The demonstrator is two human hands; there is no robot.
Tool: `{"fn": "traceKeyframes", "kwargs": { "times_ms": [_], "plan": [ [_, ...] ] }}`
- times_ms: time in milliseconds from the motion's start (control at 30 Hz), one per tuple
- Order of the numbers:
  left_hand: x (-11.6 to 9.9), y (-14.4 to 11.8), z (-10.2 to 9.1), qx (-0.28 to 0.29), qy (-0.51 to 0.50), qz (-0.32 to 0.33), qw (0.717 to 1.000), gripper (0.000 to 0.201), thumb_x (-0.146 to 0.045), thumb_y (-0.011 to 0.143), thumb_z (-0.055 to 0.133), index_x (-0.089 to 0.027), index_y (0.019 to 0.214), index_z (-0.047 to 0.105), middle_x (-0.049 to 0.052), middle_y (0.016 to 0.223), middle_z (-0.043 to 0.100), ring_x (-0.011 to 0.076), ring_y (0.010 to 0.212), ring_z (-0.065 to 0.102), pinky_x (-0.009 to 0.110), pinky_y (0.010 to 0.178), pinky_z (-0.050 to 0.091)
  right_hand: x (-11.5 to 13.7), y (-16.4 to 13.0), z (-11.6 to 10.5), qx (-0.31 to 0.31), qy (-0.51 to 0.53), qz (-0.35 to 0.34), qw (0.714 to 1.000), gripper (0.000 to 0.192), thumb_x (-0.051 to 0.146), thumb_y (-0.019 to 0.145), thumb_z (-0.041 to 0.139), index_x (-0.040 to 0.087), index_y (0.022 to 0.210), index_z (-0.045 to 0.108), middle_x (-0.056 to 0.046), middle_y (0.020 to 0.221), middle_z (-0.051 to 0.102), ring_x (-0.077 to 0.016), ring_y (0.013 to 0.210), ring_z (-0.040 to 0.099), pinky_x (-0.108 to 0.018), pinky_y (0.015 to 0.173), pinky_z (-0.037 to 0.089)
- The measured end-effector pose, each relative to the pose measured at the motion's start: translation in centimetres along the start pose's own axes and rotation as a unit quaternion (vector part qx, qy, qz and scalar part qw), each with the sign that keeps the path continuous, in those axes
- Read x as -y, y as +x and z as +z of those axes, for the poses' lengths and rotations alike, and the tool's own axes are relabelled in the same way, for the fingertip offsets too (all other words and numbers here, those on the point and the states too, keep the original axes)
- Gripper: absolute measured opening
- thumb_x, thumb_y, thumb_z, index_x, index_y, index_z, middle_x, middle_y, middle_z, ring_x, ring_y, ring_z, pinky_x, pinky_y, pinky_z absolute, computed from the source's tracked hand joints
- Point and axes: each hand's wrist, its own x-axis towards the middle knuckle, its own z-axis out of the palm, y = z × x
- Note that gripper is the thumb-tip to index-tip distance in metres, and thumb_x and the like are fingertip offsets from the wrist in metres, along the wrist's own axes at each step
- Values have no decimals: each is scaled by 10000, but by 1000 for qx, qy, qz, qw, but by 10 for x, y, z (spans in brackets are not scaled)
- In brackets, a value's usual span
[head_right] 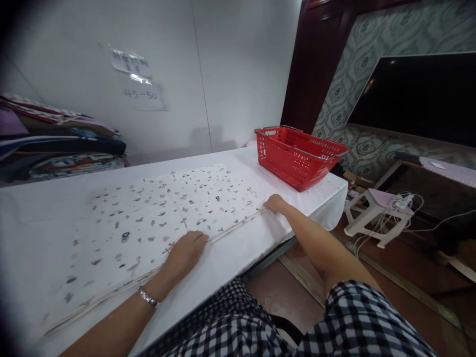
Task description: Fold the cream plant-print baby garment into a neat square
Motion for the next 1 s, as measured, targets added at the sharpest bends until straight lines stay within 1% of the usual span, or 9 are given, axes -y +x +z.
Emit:
{"fn": "traceKeyframes", "kwargs": {
  "times_ms": [133, 267, 367, 467, 700, 833, 1000],
  "plan": [
    [0, 1, -1, 14, 17, -5, 1000, 244, -53, 827, 390, -159, 909, 594, 77, 924, 586, 209, 860, 500, 352, 766, 422, 2, 3, -5, 6, -8, 5, 1000, 271, 283, 775, 583, 145, 545, 544, 25, 439, 448, -80, 455, 416, -203, 480, 312],
    [-1, 1, -2, 4, 15, -8, 1000, 213, -72, 831, 399, -166, 874, 585, 71, 892, 582, 203, 851, 508, 341, 757, 427, 0, 5, -4, 39, -23, 27, 999, 323, 300, 759, 594, 147, 487, 513, 27, 387, 410, -78, 398, 378, -217, 443, 296],
    [-1, 2, -2, 2, 17, -9, 1000, 207, -84, 834, 392, -168, 859, 580, 70, 877, 582, 203, 848, 509, 346, 759, 429, -3, 4, -1, 64, -27, 37, 997, 326, 312, 757, 593, 146, 486, 520, 24, 376, 424, -77, 364, 365, -223, 421, 295],
    [0, 2, -1, 2, 15, -4, 1000, 195, -96, 835, 397, -171, 861, 575, 69, 881, 578, 203, 847, 504, 349, 760, 428, -3, 4, 0, 72, -30, 38, 996, 343, 348, 768, 590, 141, 498, 539, 19, 371, 442, -76, 352, 371, -220, 417, 305],
    [1, 0, 2, -12, -2, 11, 1000, 169, -135, 855, 406, -170, 856, 572, 66, 874, 562, 199, 828, 494, 341, 740, 418, 2, 16, 7, 51, -73, 52, 995, 302, 307, 707, 666, 123, 497, 553, 1, 343, 435, -108, 367, 442, -226, 434, 339],
    [0, 0, 1, -18, -6, 14, 1000, 150, -139, 848, 423, -170, 843, 570, 66, 863, 556, 198, 821, 493, 339, 730, 415, 3, 21, 11, 42, -93, 42, 994, 254, 274, 679, 671, 111, 508, 576, -9, 352, 448, -129, 392, 476, -231, 445, 358],
    [0, -2, 1, -19, -15, 15, 1000, 108, -188, 860, 458, -172, 877, 564, 62, 892, 557, 201, 857, 495, 347, 773, 418, 4, 21, 12, 22, -91, 23, 995, 177, 224, 642, 665, 92, 542, 602, -24, 367, 473, -145, 428, 506, -232, 461, 366]
  ]
}}
